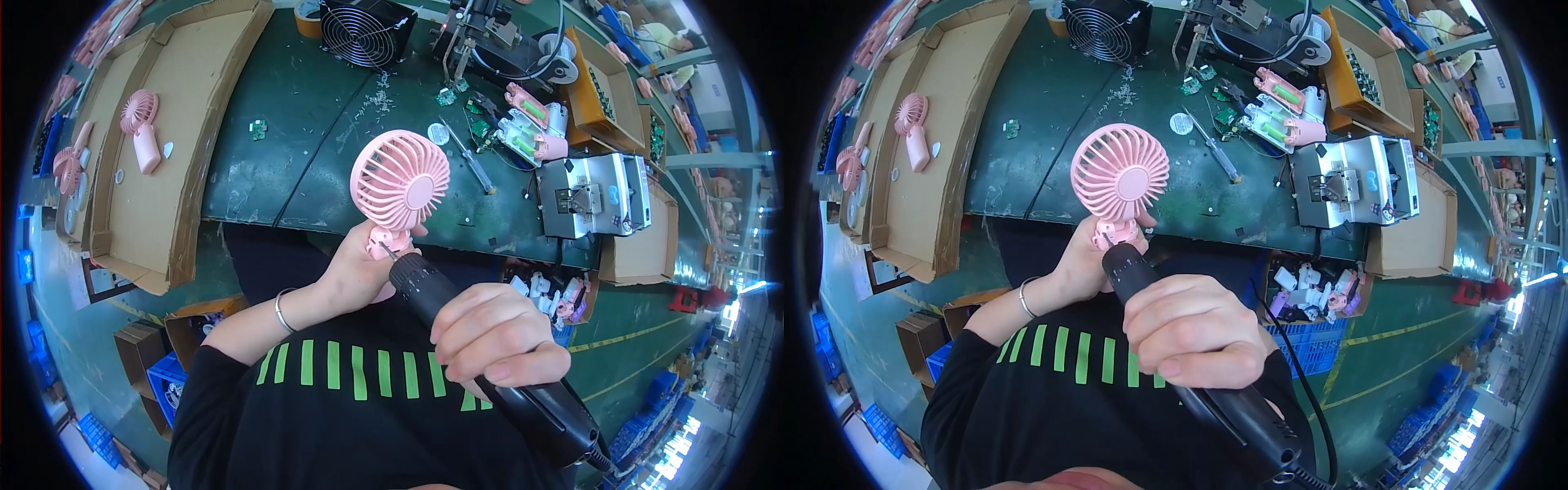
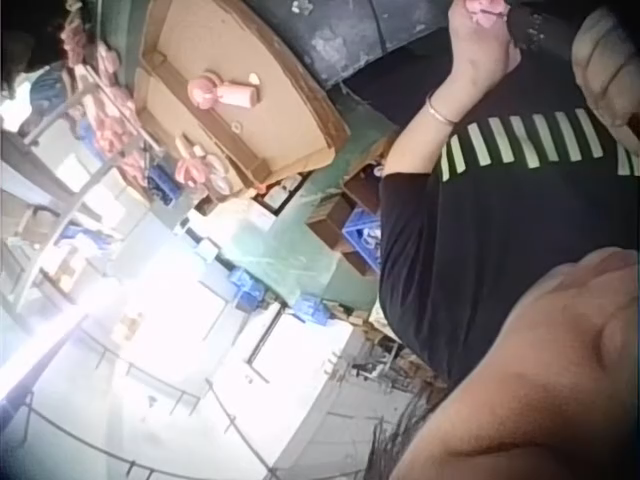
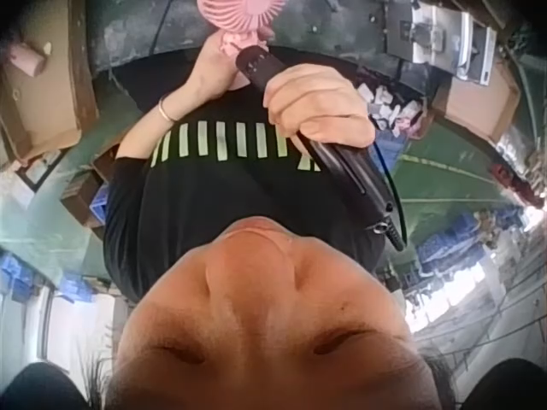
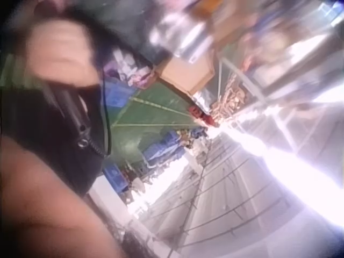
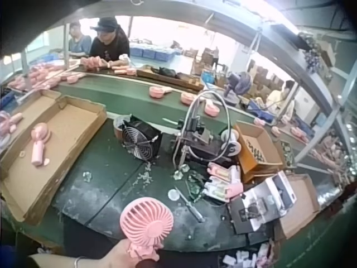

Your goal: The person fastens small handheld fans using an electric screwdriver, opens one fan to solder its circuit board with a soldering iron, and reassembles the casing before securing it with the electric screwdriver.

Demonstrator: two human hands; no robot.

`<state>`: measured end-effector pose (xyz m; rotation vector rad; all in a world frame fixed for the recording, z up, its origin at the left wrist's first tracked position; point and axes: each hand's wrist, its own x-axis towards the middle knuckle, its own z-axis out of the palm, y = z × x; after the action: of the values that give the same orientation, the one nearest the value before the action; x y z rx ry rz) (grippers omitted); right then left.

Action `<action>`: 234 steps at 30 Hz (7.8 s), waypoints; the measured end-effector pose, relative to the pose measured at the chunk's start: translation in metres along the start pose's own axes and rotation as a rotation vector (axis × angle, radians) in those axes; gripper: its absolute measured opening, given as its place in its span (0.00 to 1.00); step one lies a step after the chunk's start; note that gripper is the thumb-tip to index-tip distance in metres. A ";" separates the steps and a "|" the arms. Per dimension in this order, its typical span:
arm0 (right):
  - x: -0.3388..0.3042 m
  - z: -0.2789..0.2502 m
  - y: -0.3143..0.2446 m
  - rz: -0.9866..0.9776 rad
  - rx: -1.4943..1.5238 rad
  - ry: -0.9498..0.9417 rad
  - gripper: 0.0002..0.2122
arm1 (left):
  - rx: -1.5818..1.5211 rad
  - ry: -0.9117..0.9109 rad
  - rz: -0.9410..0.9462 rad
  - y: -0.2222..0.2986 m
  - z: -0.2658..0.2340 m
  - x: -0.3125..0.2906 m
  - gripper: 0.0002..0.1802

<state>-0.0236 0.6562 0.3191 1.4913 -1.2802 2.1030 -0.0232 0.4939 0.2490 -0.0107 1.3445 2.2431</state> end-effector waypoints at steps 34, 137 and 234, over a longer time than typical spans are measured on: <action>-0.037 -0.025 0.036 0.466 -0.293 0.266 0.06 | 0.081 0.558 0.481 0.115 -0.082 0.009 0.23; -0.039 -0.029 0.041 0.410 -0.049 0.500 0.28 | -0.384 -0.139 -0.014 0.020 -0.005 0.003 0.29; 0.010 0.027 -0.020 -0.276 -0.060 0.069 0.15 | 0.152 -0.093 0.235 0.013 0.015 -0.007 0.10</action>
<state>0.0016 0.6445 0.3405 1.4628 -1.0369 1.9041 -0.0192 0.4988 0.2693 0.3165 1.5287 2.2908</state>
